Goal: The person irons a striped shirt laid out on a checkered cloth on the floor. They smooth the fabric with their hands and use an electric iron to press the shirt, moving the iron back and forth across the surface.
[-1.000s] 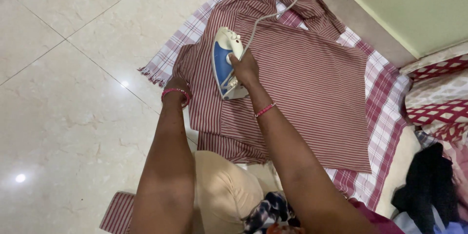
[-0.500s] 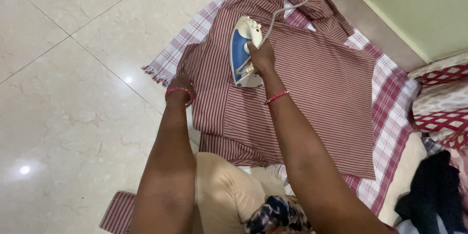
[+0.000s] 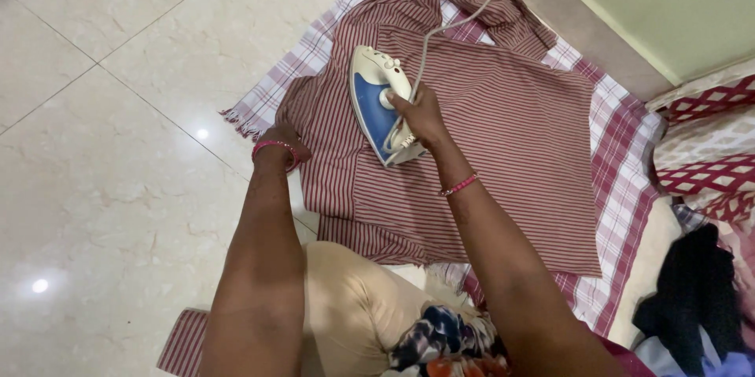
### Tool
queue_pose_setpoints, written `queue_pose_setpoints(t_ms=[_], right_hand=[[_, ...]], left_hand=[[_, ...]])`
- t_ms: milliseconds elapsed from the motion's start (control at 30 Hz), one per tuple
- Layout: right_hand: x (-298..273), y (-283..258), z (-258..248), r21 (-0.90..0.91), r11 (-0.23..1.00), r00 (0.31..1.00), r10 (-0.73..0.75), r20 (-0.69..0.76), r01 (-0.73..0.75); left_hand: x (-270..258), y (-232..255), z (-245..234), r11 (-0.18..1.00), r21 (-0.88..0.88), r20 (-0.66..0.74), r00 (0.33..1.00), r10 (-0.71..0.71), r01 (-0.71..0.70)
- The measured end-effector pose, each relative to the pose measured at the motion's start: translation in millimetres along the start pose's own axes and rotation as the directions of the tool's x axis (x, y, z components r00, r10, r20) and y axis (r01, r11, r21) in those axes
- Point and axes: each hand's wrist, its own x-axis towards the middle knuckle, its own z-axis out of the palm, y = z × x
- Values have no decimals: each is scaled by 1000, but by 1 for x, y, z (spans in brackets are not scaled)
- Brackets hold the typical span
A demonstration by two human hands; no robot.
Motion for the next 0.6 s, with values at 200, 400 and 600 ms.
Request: queue_pose_setpoints(t_ms=[200, 400, 600], right_hand=[[-49, -5, -31, -73, 996, 994, -34, 101, 42], [-116, 4, -68, -248, 964, 953, -17, 302, 96], [-140, 21, -78, -293, 954, 910, 60, 410, 69]], left_hand=[[-14, 23, -16, 994, -92, -358, 934, 15, -52], [10, 45, 11, 823, 304, -466, 679, 567, -479], [3, 50, 0, 917, 376, 56, 991, 121, -133]])
